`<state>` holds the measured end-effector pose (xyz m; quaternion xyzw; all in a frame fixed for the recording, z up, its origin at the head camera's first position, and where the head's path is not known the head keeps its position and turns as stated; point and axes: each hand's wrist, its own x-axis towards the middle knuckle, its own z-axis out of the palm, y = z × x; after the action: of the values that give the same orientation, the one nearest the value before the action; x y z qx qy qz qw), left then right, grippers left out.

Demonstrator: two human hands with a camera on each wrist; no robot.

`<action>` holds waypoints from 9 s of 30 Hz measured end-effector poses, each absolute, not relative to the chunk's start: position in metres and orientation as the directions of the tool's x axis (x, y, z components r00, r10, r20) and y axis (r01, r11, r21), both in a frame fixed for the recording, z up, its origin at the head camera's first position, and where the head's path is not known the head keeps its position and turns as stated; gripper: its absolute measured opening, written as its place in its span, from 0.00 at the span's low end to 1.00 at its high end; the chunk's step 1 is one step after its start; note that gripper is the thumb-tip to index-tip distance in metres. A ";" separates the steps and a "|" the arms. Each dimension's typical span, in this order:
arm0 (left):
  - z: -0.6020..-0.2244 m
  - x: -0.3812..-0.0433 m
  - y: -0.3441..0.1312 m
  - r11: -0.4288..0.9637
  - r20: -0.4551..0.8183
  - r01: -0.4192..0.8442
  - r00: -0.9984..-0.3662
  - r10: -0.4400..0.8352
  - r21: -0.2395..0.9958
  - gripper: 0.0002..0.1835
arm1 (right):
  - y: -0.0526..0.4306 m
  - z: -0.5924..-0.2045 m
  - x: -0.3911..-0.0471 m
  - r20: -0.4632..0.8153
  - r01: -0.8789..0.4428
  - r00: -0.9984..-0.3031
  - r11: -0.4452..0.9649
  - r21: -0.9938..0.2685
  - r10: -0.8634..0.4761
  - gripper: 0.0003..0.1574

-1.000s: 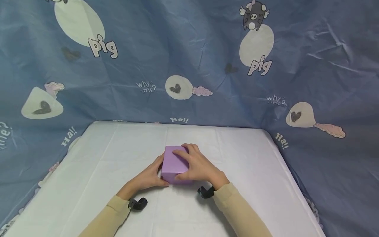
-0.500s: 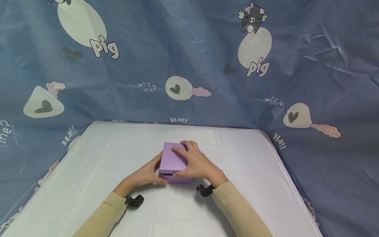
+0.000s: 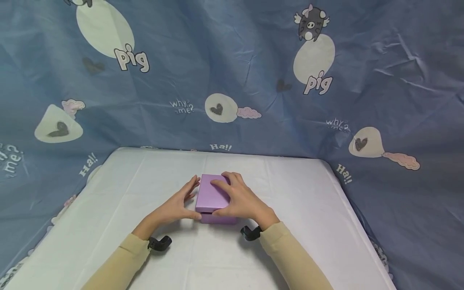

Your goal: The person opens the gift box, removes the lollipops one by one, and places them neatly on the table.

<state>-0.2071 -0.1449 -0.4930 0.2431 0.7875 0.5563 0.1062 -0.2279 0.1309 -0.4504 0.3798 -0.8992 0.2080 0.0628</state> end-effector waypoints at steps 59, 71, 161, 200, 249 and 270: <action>-0.457 -0.149 -0.254 0.066 0.237 0.262 -0.935 0.263 0.963 0.34 | 0.043 -0.428 -0.213 0.279 -0.738 -0.528 0.270 -0.619 -0.802 0.45; -0.443 -0.141 -0.266 -0.251 0.140 0.083 -0.966 0.218 0.964 0.22 | 0.022 -0.442 -0.220 0.430 -0.570 -0.632 0.011 -0.822 -0.645 0.26; -0.490 -0.155 -0.266 0.164 -0.269 -0.272 -0.962 -0.039 0.948 0.40 | -0.045 -0.517 -0.210 0.059 -0.253 -0.914 0.450 -0.856 -0.401 0.46; -0.426 -0.180 -0.218 0.092 0.080 0.094 -0.987 0.143 0.991 0.36 | 0.006 -0.419 -0.205 0.225 -0.444 -0.873 0.514 -0.734 -0.433 0.35; -0.497 -0.212 -0.113 -0.137 0.051 -0.004 -0.916 0.398 0.991 0.44 | 0.095 -0.461 -0.237 0.064 -0.332 -0.913 0.643 -0.690 -0.403 0.24; -0.514 -0.212 -0.111 -0.164 0.032 -0.039 -0.913 0.407 0.986 0.49 | 0.082 -0.473 -0.236 0.110 -0.386 -0.917 0.784 -0.485 -0.384 0.19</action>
<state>-0.2115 -0.1109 -0.5135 0.1462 0.6290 0.7489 0.1489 -0.2364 0.0824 -0.4733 0.2038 -0.9446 0.2574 0.0028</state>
